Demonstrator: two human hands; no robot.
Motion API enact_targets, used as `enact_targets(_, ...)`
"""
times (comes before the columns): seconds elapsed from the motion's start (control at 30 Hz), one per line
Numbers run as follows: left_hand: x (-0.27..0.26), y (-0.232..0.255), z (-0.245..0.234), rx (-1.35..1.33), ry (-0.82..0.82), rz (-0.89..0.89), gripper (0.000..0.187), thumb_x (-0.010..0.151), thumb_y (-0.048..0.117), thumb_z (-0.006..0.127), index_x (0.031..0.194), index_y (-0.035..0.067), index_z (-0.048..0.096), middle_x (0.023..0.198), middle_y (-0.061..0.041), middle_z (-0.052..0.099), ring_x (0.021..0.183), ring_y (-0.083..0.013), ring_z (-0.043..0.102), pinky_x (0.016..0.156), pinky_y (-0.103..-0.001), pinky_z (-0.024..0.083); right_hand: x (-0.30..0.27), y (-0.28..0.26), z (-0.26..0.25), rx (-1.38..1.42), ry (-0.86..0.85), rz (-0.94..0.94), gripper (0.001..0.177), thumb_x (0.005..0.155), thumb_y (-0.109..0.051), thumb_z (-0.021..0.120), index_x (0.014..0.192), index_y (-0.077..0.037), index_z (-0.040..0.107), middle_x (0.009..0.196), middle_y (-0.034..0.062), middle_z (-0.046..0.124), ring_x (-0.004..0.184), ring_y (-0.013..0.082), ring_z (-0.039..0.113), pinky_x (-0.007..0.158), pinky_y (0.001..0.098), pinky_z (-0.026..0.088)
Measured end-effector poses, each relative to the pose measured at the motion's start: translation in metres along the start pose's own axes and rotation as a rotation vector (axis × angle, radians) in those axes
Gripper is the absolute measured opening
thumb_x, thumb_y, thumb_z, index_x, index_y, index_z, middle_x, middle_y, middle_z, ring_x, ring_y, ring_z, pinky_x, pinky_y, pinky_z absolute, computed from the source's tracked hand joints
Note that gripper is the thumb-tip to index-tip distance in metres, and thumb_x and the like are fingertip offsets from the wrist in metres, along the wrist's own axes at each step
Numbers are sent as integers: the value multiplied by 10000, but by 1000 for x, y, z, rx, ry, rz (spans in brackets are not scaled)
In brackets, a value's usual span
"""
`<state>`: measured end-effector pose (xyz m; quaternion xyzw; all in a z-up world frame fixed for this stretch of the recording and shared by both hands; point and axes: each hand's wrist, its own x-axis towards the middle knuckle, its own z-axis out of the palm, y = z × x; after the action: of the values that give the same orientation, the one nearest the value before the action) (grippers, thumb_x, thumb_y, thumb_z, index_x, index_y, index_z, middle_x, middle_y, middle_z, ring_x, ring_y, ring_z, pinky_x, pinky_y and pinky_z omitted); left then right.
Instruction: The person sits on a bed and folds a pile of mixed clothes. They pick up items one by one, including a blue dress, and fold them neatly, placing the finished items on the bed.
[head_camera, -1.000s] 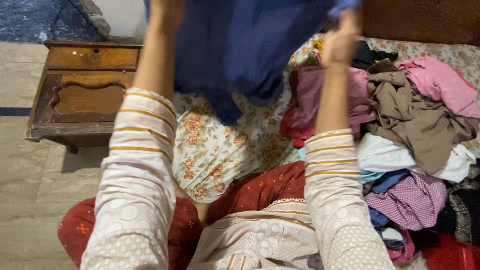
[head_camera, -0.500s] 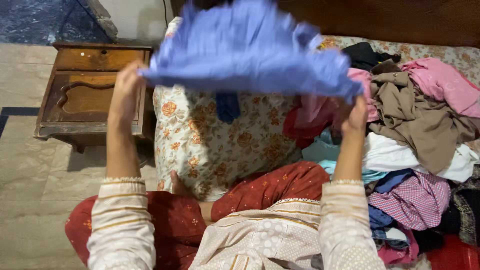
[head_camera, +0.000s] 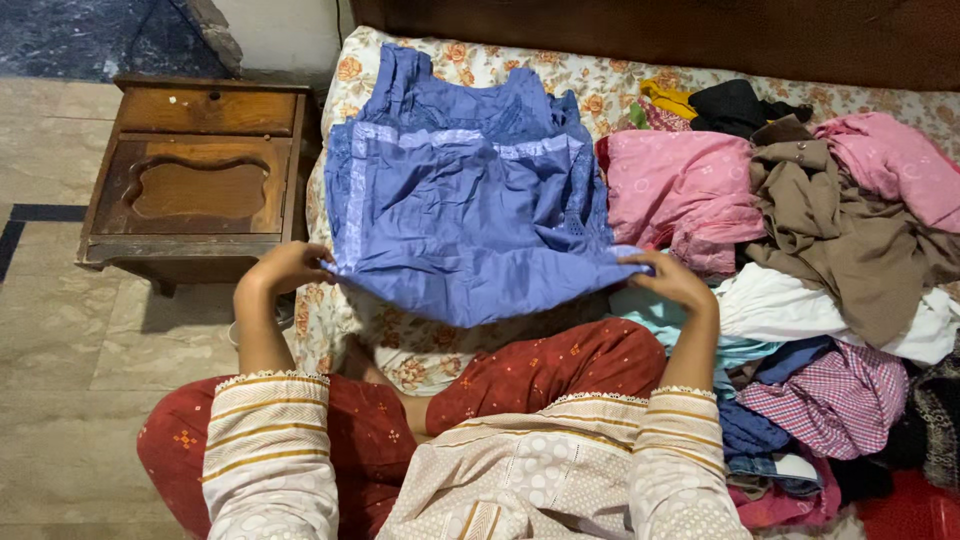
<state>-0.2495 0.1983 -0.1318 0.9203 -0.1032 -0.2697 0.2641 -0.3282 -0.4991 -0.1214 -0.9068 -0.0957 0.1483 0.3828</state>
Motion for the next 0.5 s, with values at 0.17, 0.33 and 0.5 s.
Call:
enact_targets(0.17,12,21,25,69,55,145,382,772,222,833,1142,153,767,1060,-104,791,926,-256,758,835,-378,585,21,-64,4,-119,156,-200,394,900,-246,764,1244,-55,734,1232,212,659,1163,305,594,988,415,431)
enact_targets(0.33,29,-16,54,325,-130,-85,401,780,157,833,1174,173,760,1104,-56,781,964,-233,746,843,-398,591,38,-45,10,-465,261,215,295,836,-334,795,1031,-113,803,1014,177,763,936,321,720,849,442,548)
enact_targets(0.5,32,-83,76,71,-524,-388,438,789,92,833,1207,194,753,1148,-7,771,1002,-210,735,851,-419,597,31,27,28,-590,-107,600,210,767,-228,767,893,-68,816,823,158,781,751,293,767,727,412,592)
